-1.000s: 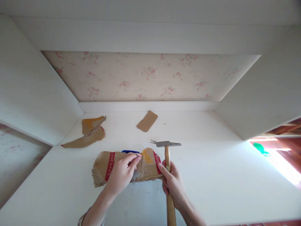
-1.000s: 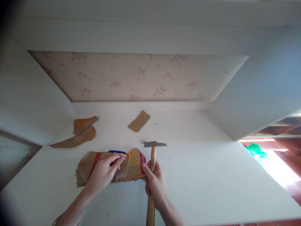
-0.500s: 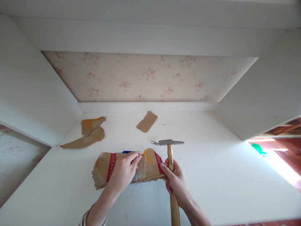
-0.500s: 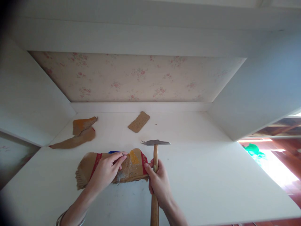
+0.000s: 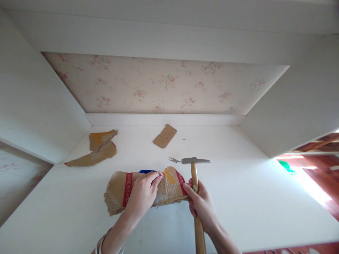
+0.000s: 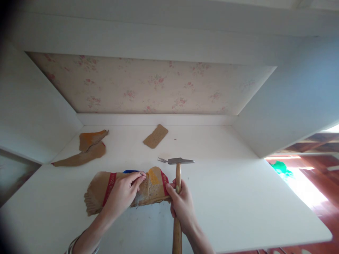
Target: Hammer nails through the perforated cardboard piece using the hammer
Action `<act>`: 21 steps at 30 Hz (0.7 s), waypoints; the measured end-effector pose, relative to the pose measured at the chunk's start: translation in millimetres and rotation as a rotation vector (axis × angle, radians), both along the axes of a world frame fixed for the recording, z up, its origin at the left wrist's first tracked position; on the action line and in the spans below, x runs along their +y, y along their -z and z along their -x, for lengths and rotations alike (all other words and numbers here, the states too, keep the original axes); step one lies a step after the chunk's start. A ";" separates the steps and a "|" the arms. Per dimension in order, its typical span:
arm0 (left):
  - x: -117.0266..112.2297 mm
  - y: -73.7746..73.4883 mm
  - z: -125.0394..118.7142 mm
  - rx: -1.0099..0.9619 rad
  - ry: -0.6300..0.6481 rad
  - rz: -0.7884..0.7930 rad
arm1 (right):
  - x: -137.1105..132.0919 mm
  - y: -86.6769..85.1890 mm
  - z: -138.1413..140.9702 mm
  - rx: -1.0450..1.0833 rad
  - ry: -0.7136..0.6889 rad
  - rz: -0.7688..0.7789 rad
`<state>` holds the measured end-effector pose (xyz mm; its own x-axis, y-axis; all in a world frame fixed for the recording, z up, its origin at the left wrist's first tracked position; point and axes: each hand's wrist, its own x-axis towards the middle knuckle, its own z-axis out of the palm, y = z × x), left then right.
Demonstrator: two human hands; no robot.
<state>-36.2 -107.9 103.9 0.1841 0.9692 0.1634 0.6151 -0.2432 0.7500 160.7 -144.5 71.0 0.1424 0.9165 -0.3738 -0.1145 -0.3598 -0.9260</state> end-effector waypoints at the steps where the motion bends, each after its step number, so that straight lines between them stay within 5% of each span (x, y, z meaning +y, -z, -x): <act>1: 0.3 0.0 -0.1 0.002 0.001 -0.002 | -0.4 0.2 0.1 -0.005 0.004 -0.001; 12: -1.1 0.6 -2.4 0.038 0.041 -0.027 | 1.2 -5.9 -2.9 -0.067 -0.006 0.019; 18: -2.9 2.0 -3.6 0.027 0.041 -0.051 | -3.8 -32.3 -11.0 -0.092 0.097 0.038; 21: -3.5 1.8 -5.0 0.031 0.041 -0.042 | -14.9 -49.6 -7.2 -0.064 0.025 0.037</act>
<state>-31.2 -111.3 102.1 0.2295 0.9530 0.1975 0.6266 -0.3000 0.7193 167.9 -159.3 120.6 0.1897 0.8981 -0.3967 -0.0650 -0.3917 -0.9178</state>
